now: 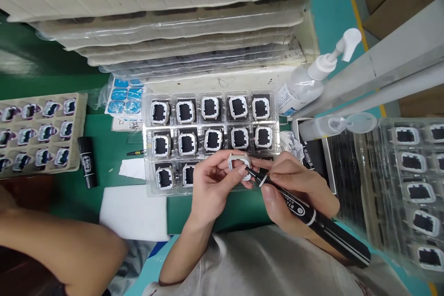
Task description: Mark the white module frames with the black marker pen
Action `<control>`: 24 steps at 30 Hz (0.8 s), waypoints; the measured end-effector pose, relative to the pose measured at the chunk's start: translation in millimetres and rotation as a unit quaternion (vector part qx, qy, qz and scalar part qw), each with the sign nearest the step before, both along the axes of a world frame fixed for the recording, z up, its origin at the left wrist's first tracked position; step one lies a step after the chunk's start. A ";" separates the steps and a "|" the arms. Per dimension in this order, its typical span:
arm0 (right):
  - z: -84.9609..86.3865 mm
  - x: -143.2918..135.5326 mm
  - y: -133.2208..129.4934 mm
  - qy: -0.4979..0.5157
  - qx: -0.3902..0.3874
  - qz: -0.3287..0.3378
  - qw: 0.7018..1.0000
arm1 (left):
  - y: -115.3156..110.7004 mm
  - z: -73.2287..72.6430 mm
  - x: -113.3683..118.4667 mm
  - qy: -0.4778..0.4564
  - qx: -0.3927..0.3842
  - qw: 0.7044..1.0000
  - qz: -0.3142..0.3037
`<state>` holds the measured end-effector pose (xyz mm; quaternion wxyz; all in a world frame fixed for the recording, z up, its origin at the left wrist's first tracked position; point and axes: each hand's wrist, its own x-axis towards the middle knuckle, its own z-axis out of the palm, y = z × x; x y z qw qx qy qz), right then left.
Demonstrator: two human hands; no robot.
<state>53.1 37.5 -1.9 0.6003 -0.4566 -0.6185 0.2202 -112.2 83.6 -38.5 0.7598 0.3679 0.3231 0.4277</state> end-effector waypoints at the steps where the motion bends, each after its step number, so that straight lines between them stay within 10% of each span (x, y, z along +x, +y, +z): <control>1: -0.3 0.8 -0.3 -0.004 -0.005 0.009 1.000 | -0.2 -0.5 0.3 0.004 0.005 1.000 0.003; 18: -4.7 11.8 -9.9 -0.003 0.006 0.023 1.000 | -5.9 0.8 -3.1 0.115 0.064 0.991 0.031; 24: -22.1 33.7 -17.7 0.001 -0.062 -0.051 0.997 | -22.6 10.6 -13.2 0.381 0.260 0.886 0.048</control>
